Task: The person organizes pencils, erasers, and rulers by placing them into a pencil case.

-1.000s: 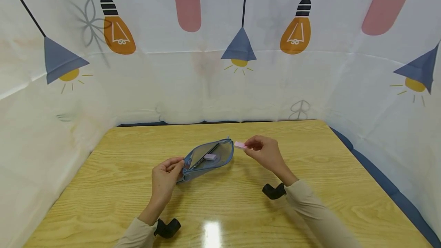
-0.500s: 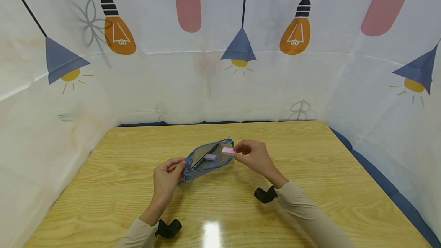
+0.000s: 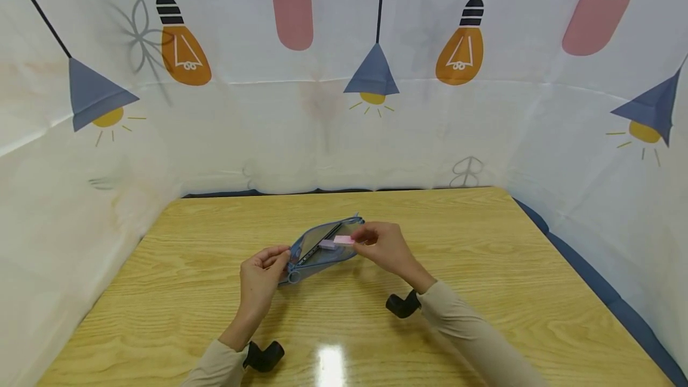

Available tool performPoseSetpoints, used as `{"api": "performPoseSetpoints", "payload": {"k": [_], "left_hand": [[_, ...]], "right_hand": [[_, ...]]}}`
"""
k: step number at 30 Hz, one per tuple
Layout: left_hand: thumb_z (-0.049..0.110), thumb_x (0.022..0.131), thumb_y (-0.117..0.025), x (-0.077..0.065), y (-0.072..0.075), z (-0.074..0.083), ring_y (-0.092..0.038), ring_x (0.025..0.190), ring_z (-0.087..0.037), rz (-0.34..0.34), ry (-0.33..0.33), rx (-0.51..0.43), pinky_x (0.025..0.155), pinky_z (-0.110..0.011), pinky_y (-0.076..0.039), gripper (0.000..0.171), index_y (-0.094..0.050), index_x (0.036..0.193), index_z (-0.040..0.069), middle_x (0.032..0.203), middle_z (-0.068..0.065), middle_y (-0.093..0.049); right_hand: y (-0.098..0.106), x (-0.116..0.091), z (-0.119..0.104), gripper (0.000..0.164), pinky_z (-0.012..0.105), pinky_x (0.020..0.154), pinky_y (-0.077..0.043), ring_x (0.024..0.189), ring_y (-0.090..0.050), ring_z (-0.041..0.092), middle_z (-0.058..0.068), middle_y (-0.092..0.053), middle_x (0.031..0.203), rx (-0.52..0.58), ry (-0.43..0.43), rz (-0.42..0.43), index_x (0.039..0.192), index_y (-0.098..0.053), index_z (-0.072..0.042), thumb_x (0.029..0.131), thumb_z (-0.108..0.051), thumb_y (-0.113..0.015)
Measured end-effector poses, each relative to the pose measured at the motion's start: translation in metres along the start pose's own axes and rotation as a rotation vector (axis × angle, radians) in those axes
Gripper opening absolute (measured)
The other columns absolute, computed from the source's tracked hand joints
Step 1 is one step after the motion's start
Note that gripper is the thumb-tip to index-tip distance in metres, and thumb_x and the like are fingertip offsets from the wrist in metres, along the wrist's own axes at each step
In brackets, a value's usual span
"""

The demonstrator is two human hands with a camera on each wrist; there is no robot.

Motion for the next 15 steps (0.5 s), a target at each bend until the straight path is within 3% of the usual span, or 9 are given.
{"api": "performPoseSetpoints", "payload": {"k": [15], "left_hand": [[0.007,0.093,-0.067,-0.002,-0.002,0.003,-0.068,0.073,-0.012,-0.024,-0.009,-0.042,0.063,-0.024,-0.056,0.021,-0.069,0.107,-0.008,0.091,-0.016,-0.071]], "right_hand": [[-0.022,0.009,0.002,0.01,0.022,0.066,-0.054,0.077,-0.066,0.01,0.0,-0.07,0.087,0.002,-0.002,-0.078,0.092,-0.075,-0.007,0.083,-0.005,-0.076]]}}
Point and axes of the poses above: each hand's wrist, its own x-axis towards the middle knuckle, its own y-axis out of the back of the hand, z = x × y, the point moved 7 cm from there along x, towards the middle knuckle
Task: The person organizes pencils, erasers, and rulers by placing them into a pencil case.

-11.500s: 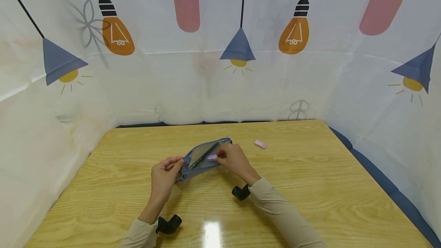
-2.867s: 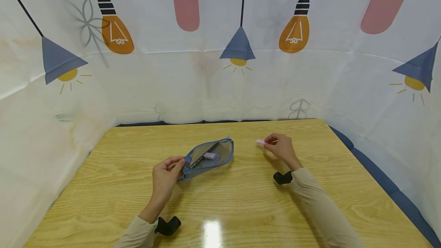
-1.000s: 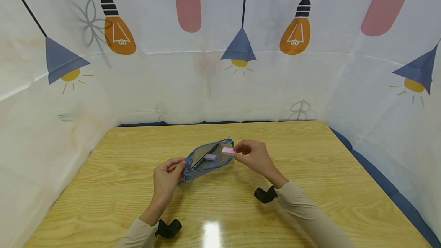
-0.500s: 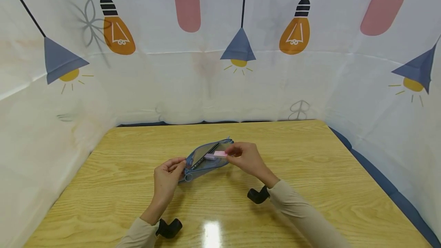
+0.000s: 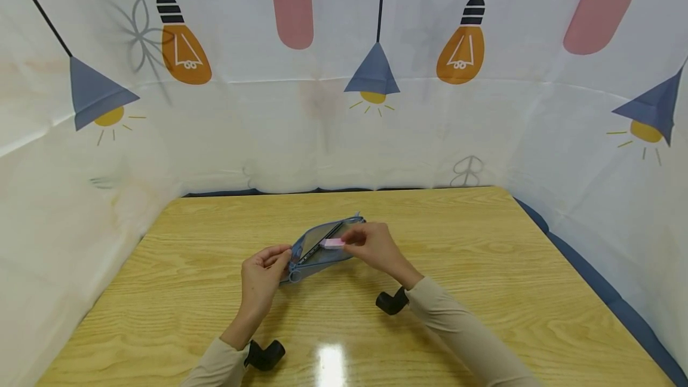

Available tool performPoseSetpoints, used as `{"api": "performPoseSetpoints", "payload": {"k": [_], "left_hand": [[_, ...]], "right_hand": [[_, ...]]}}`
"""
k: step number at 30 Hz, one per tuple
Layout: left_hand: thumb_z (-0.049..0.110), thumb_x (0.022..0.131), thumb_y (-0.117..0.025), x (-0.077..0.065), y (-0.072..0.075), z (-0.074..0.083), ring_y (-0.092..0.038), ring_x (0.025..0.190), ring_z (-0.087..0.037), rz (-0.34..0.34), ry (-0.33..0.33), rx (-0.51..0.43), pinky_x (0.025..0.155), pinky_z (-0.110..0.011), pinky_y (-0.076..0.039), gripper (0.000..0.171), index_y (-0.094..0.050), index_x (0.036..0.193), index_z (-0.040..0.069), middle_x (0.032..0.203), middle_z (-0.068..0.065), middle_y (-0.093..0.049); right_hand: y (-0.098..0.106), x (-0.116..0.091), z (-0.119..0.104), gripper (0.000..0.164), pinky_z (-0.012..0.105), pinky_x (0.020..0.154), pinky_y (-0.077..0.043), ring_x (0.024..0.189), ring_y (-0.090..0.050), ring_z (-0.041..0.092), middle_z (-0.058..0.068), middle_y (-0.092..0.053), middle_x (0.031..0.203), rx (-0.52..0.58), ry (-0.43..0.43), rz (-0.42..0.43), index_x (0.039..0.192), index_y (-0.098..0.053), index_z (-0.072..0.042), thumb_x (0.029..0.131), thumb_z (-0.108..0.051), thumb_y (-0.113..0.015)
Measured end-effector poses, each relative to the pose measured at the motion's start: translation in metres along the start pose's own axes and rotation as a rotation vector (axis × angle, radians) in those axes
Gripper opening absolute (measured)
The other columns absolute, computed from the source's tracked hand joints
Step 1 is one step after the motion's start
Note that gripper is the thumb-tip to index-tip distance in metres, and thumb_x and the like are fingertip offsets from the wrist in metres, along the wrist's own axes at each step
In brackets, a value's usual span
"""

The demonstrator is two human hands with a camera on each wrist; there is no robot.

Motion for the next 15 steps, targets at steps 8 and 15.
{"api": "performPoseSetpoints", "payload": {"k": [8,15], "left_hand": [[0.006,0.093,-0.067,0.0,0.0,0.0,-0.069,0.073,-0.012,0.005,0.008,0.006,0.063,-0.024,-0.056,0.02,-0.069,0.107,-0.008,0.091,-0.017,-0.071],[0.007,0.092,-0.067,-0.001,0.0,0.0,-0.069,0.074,-0.011,0.005,0.01,0.013,0.063,-0.024,-0.056,0.02,-0.069,0.106,-0.008,0.091,-0.017,-0.071]], "right_hand": [[-0.01,0.003,0.002,0.01,0.023,0.066,-0.054,0.075,-0.066,0.009,0.0,-0.07,0.086,0.021,-0.025,-0.02,0.091,-0.074,-0.007,0.081,-0.003,-0.077],[-0.018,0.005,0.004,0.011,0.022,0.067,-0.054,0.077,-0.065,0.01,0.0,-0.069,0.088,-0.008,-0.038,-0.035,0.09,-0.074,-0.008,0.081,-0.004,-0.078]]}}
Point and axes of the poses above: each hand's wrist, its own x-axis towards the middle knuckle, its own y-axis out of the back of the hand, z = x × y, the point moved 7 cm from there along x, towards the middle knuckle
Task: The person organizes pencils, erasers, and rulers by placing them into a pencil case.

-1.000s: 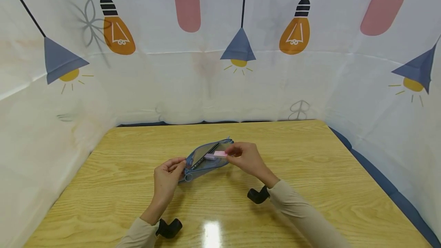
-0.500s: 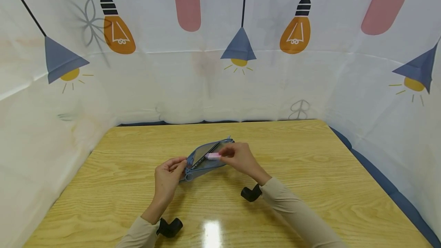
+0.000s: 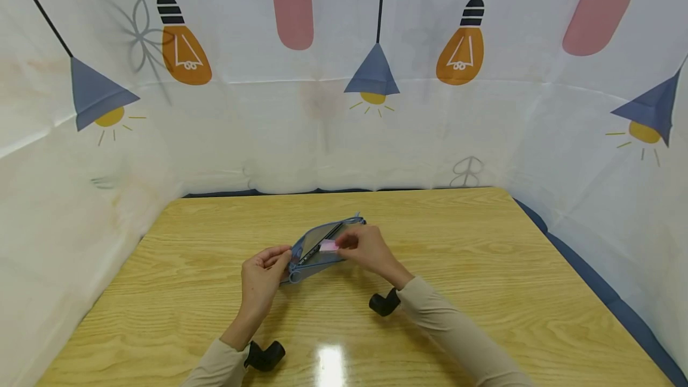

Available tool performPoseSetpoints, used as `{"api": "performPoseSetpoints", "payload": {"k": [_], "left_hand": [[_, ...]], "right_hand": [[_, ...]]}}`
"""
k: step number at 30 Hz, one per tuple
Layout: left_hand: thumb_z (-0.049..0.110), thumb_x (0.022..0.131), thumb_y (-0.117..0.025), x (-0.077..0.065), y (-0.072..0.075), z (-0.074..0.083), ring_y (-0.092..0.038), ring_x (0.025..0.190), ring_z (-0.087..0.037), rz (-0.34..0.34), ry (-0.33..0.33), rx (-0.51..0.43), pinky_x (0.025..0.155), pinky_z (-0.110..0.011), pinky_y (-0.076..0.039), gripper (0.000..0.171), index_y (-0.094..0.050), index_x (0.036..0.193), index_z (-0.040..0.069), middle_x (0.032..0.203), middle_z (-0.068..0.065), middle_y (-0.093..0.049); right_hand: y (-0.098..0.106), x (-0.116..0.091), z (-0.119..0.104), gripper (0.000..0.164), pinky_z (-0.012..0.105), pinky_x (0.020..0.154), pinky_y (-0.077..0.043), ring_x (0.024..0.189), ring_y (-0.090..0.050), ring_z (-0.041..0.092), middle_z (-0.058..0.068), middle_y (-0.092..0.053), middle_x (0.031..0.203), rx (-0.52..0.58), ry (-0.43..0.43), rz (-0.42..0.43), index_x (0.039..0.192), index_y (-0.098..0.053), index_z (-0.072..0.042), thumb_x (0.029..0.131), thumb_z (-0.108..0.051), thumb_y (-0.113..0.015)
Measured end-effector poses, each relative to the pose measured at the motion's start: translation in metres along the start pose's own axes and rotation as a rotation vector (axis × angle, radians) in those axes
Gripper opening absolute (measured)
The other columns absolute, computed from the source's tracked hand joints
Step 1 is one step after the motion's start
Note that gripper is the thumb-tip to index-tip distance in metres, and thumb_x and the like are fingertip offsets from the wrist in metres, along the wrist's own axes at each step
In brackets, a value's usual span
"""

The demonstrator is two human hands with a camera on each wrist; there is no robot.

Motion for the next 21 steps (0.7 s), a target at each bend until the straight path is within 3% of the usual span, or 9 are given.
{"api": "performPoseSetpoints", "payload": {"k": [21], "left_hand": [[0.008,0.092,-0.068,0.001,-0.001,-0.001,-0.069,0.074,-0.012,-0.013,0.008,-0.005,0.063,-0.024,-0.056,0.021,-0.069,0.108,-0.007,0.092,-0.015,-0.071]], "right_hand": [[-0.014,0.01,0.005,0.01,0.022,0.065,-0.052,0.074,-0.065,0.012,0.001,-0.07,0.084,-0.103,0.016,-0.033,0.089,-0.074,-0.005,0.08,-0.005,-0.079]]}}
Point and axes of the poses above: each hand's wrist, its own x-axis towards the middle knuckle, its own y-axis out of the back of the hand, z = x × y, the point moved 7 cm from there along x, towards the middle knuckle
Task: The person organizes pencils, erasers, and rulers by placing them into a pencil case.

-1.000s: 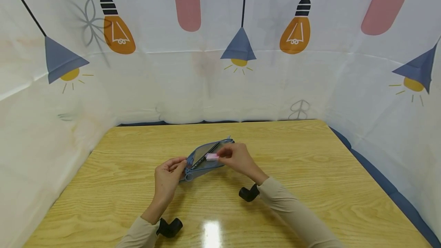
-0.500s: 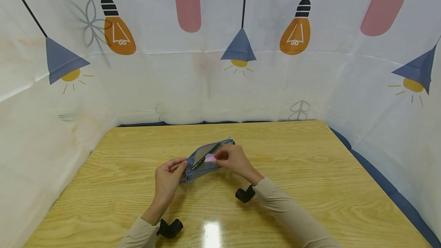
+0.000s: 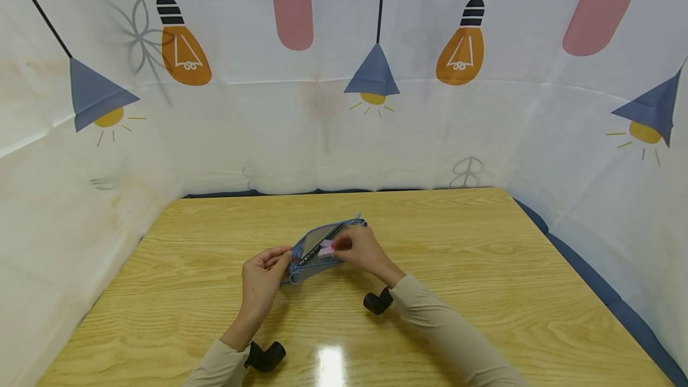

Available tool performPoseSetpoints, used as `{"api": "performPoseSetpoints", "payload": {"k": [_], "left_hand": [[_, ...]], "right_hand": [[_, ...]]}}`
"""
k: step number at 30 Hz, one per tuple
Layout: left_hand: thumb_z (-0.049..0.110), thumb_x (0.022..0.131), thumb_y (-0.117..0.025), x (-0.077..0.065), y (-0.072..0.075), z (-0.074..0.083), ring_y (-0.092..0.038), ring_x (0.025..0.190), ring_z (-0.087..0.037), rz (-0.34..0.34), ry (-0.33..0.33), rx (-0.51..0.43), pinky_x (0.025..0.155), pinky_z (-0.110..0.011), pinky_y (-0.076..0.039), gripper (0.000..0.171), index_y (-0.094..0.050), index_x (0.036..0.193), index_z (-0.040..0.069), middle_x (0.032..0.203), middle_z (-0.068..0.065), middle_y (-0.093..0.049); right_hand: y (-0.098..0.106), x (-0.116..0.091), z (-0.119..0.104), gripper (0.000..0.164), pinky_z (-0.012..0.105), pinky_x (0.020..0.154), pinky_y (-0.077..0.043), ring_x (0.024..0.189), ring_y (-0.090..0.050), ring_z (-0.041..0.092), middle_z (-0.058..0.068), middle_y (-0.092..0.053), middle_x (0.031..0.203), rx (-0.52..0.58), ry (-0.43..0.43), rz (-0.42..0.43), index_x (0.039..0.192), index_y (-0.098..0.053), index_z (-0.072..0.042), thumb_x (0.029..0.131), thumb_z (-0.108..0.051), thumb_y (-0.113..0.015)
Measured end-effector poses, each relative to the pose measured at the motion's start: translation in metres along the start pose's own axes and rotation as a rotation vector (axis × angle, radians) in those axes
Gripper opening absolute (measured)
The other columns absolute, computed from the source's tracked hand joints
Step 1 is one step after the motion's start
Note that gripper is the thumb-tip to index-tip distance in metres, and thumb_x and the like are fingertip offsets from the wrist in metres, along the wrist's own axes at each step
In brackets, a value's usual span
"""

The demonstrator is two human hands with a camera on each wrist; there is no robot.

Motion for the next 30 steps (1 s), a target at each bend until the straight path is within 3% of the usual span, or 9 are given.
{"api": "performPoseSetpoints", "payload": {"k": [17,30], "left_hand": [[0.006,0.093,-0.066,0.004,0.0,-0.004,-0.069,0.073,-0.012,0.006,0.037,-0.019,0.063,-0.025,-0.056,0.02,-0.069,0.107,-0.008,0.09,-0.014,-0.072],[0.005,0.093,-0.066,0.017,-0.005,-0.006,-0.069,0.072,-0.014,-0.023,0.002,0.017,0.061,-0.025,-0.056,0.017,-0.07,0.103,-0.008,0.089,-0.016,-0.071]], "right_hand": [[0.001,0.0,-0.003,0.012,0.024,0.066,-0.054,0.076,-0.067,0.015,0.005,-0.071,0.087,0.008,-0.001,0.003,0.092,-0.075,-0.001,0.081,-0.006,-0.079],[0.038,-0.014,0.001,0.01,0.026,0.068,-0.054,0.077,-0.065,0.012,0.001,-0.071,0.089,0.016,-0.007,0.079,0.097,-0.075,-0.005,0.087,-0.006,-0.072]]}}
Point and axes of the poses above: each hand's wrist, its own x-axis towards the middle knuckle, its own y-axis out of the back of the hand, z = x × y, the point moved 7 cm from there along x, towards the middle knuckle
